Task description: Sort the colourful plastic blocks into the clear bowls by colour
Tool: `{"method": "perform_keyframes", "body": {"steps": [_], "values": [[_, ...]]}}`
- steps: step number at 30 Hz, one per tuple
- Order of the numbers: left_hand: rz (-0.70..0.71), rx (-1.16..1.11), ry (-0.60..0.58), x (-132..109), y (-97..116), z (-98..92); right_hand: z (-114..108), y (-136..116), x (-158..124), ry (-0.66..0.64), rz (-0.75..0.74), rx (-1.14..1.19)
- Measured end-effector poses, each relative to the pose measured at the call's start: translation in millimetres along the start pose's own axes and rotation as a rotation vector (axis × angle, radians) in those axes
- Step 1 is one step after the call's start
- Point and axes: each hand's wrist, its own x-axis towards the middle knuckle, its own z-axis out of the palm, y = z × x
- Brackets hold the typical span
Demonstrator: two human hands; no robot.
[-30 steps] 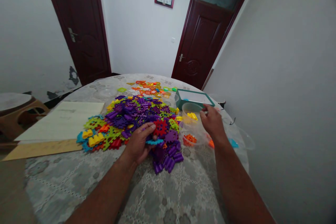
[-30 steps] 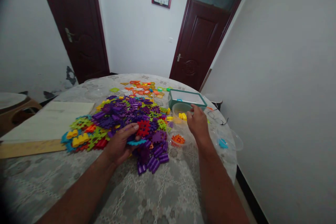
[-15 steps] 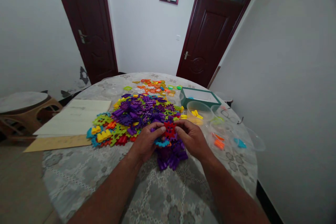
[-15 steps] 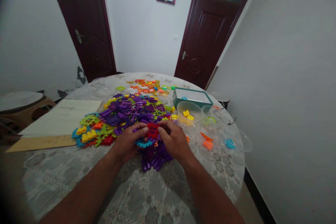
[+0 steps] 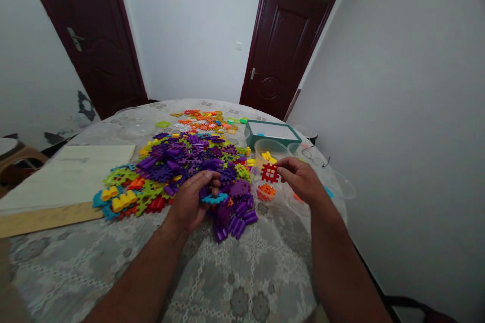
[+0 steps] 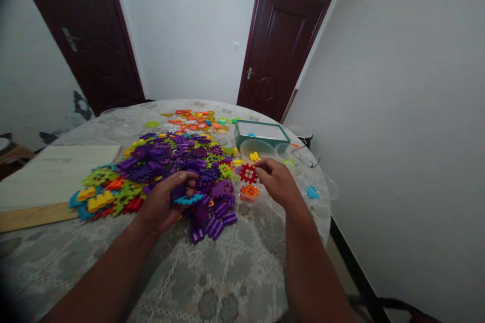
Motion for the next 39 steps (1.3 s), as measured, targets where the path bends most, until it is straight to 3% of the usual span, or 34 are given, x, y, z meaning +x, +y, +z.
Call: {"method": "perform_keyframes", "body": {"steps": [4, 7, 9, 11, 15, 20, 24, 28, 30, 39], "values": [[0.003, -0.042, 0.007, -0.4, 0.7, 0.7, -0.7, 11.9, 1.1, 0.089, -0.017, -0.181], [0.012, -0.069, -0.014, -1.4, 0.1, 1.2, 17.3, 5.6, -3.9, 0.294, -0.043, -0.245], [0.019, -0.083, -0.031, -2.5, -1.3, 1.9, 34.4, -4.5, -11.6, 0.361, -0.112, -0.191], [0.022, -0.090, -0.041, -3.5, -3.2, 2.9, 52.4, -16.2, -21.8, 0.267, -0.275, -0.099], [0.017, -0.103, -0.064, -5.1, -5.8, 5.4, 84.3, -33.2, -38.4, -0.055, -0.597, -0.014], [-0.018, -0.134, -0.088, -6.6, -6.3, 6.3, 106.2, -32.6, -41.5, -0.213, -0.681, -0.017], [-0.057, -0.119, -0.064, -5.8, -8.0, 3.8, 109.2, -28.0, -41.7, -0.129, -0.585, 0.074], [-0.085, -0.120, 0.011, -3.0, -8.0, 1.7, 111.0, -25.9, -43.0, -0.031, -0.219, 0.245], [-0.117, -0.138, 0.039, -2.6, -6.4, 2.0, 113.5, -25.3, -42.7, -0.021, -0.110, 0.320], [-0.102, -0.292, -0.086, -8.1, -1.6, 3.7, 119.4, -22.0, -41.9, 0.029, -0.154, 0.295]]}}
